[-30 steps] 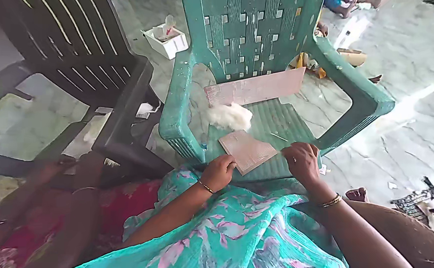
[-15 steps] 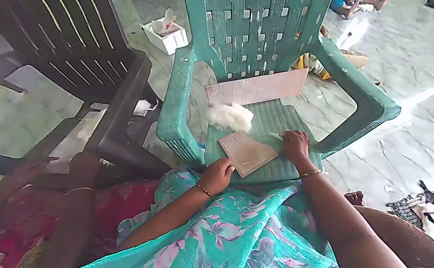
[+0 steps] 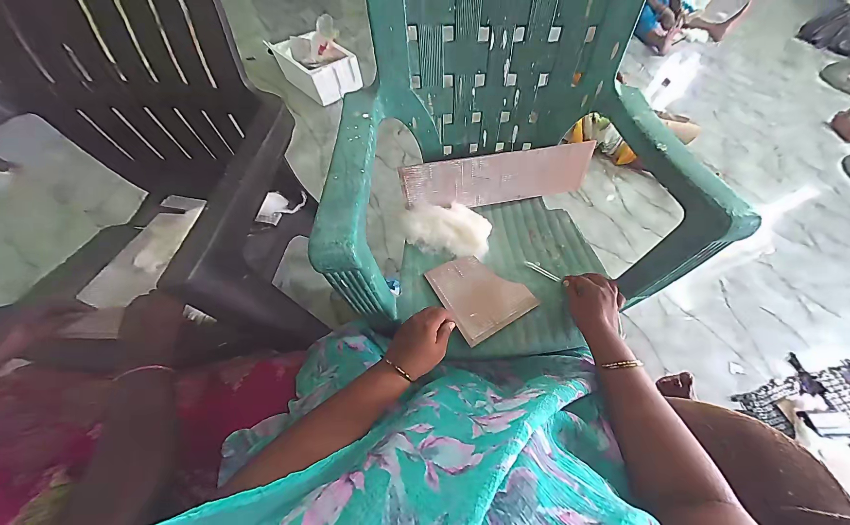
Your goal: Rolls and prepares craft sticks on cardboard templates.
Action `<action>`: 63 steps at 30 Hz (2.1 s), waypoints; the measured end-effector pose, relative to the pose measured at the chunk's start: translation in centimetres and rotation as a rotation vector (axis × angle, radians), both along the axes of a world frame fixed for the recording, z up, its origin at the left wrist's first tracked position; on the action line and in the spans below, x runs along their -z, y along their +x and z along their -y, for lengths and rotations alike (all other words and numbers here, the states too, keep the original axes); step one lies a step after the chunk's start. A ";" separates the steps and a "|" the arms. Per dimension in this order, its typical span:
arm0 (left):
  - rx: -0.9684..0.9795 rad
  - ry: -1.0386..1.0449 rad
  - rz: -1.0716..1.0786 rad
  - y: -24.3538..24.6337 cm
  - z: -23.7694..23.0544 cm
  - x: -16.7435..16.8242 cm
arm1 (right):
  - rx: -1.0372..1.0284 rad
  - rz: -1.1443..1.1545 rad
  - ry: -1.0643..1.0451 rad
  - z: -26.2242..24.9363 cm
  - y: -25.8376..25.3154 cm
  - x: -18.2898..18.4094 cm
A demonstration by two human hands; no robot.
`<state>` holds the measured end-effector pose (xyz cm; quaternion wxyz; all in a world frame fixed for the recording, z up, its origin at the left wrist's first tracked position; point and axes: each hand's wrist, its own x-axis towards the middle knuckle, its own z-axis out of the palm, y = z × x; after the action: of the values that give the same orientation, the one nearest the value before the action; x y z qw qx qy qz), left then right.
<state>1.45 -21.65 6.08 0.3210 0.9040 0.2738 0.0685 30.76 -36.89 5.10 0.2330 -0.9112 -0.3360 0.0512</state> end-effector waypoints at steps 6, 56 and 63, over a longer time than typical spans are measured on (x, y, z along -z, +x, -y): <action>-0.047 0.141 0.174 -0.2 -1.1 2.1 | -0.013 0.080 0.087 -0.6 0.2 -0.8; -0.160 -0.035 0.637 0.7 -2.7 4.2 | 0.127 -1.030 0.882 -10.3 -8.3 -4.3; -0.206 -0.034 0.586 3.2 -3.3 1.7 | 0.250 -1.227 1.031 -9.8 -7.2 -3.7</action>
<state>4.62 -18.36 4.41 0.3927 0.8077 0.2608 0.3540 23.59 -27.10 8.84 0.7703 -0.5298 -0.0253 0.3540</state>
